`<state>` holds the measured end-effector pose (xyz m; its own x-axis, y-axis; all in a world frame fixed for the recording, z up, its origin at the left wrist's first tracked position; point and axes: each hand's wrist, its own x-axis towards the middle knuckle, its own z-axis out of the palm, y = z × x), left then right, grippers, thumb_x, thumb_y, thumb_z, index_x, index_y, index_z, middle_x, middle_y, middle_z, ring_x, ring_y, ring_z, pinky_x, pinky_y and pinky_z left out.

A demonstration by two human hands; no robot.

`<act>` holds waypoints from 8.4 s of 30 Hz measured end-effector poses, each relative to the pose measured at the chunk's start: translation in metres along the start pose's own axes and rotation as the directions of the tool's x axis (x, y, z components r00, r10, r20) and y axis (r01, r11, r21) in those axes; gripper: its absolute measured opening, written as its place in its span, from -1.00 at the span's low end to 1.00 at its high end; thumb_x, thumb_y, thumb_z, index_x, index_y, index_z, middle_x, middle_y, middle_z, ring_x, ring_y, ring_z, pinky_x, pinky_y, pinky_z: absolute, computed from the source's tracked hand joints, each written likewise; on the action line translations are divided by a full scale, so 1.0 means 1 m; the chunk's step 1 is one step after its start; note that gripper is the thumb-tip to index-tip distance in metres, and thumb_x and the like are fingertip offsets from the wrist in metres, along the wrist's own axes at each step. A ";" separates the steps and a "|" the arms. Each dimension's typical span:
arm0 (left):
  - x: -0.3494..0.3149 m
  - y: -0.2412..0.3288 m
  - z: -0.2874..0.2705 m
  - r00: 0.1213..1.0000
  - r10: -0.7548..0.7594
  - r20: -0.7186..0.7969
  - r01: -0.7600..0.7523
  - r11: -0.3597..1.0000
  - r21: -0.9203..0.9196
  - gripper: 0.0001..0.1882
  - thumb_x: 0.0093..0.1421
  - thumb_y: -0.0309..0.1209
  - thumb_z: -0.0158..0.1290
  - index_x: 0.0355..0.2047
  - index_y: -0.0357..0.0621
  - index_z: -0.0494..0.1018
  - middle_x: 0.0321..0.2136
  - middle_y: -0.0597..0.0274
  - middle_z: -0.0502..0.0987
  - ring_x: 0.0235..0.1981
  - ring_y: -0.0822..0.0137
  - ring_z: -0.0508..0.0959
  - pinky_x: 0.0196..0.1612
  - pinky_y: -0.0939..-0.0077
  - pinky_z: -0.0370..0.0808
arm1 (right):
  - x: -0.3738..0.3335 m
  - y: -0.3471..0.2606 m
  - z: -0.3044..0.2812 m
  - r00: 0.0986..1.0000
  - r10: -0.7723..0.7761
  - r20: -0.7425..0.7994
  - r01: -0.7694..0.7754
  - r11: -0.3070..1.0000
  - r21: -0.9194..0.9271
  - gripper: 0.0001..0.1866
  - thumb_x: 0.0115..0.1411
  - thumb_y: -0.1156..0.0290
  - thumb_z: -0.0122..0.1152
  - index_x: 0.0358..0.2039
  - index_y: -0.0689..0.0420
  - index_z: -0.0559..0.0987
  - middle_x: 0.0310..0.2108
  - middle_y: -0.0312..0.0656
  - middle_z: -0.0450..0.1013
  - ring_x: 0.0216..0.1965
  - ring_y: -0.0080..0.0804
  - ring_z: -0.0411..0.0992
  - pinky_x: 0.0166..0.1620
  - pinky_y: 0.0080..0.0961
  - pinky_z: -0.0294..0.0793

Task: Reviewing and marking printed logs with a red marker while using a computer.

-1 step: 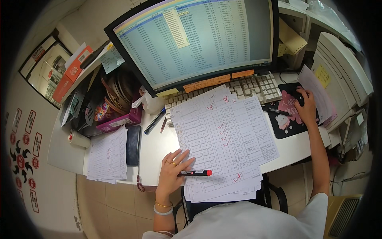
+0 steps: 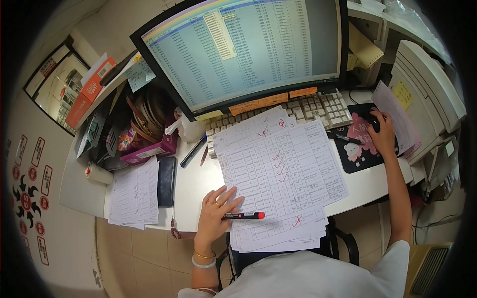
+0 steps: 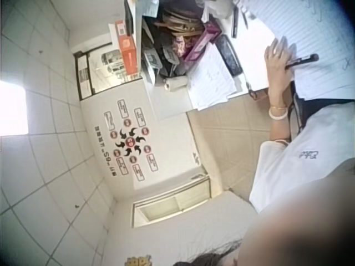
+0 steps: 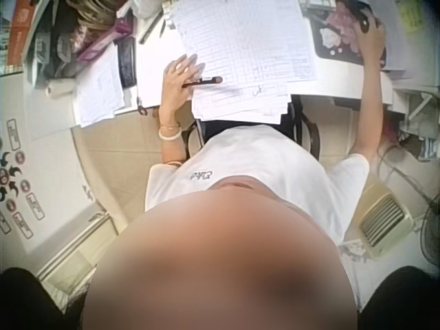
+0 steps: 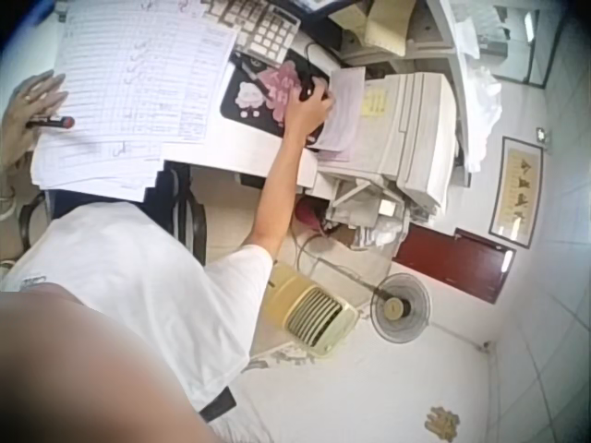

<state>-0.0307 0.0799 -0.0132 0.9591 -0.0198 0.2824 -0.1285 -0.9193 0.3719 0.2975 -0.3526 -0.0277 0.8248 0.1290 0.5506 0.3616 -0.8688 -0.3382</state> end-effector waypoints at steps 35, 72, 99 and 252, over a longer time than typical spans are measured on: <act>0.002 0.000 -0.003 1.000 -0.010 0.029 0.010 1.000 0.010 -0.43 -0.10 -0.62 0.14 -0.02 0.15 0.54 0.14 0.32 0.43 0.20 0.15 0.31 0.28 0.12 0.10 | 0.002 0.002 0.002 0.999 -0.035 -0.019 0.035 0.999 0.000 -0.51 0.01 0.39 0.22 0.02 -0.05 0.45 0.02 0.01 0.30 0.04 0.07 0.32 0.10 -0.13 0.30; 0.051 -0.011 -0.035 1.000 0.013 -0.025 -0.013 1.000 0.001 -0.37 -0.18 -0.80 0.06 -0.04 -0.06 0.52 0.02 0.10 0.47 0.06 0.02 0.38 0.06 0.26 0.40 | 0.007 0.003 0.005 0.999 -0.036 -0.033 0.035 0.999 -0.025 -0.54 0.06 0.30 0.23 0.03 -0.15 0.49 0.02 0.05 0.34 0.03 0.07 0.37 0.06 -0.18 0.38; 0.077 -0.058 -0.022 0.986 -0.048 -0.162 0.031 0.994 -0.102 -0.31 -0.09 -0.84 -0.03 0.10 -0.10 0.41 0.04 0.04 0.47 0.11 -0.04 0.35 0.10 0.27 0.36 | 0.002 0.003 0.007 0.998 -0.056 -0.022 0.056 0.998 0.013 -0.54 0.08 0.36 0.22 0.04 -0.07 0.47 0.04 0.02 0.31 0.04 0.05 0.34 0.08 -0.17 0.35; 0.006 0.077 0.010 0.957 0.105 0.272 -0.090 0.994 -0.067 -0.21 -0.18 -0.73 0.01 0.16 0.05 0.37 0.26 0.18 0.26 0.27 -0.03 0.18 0.29 -0.01 0.06 | -0.005 0.000 -0.001 0.991 0.118 -0.071 -0.125 0.986 -0.113 -0.53 0.00 0.25 0.27 0.00 -0.15 0.49 -0.01 -0.02 0.31 0.03 0.01 0.31 0.07 -0.12 0.29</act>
<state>-0.0324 0.0054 0.0083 0.9726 -0.2222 0.0684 -0.2307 -0.8856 0.4030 0.2930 -0.3540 -0.0297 0.8288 -0.0085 0.5595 0.2042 -0.9264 -0.3164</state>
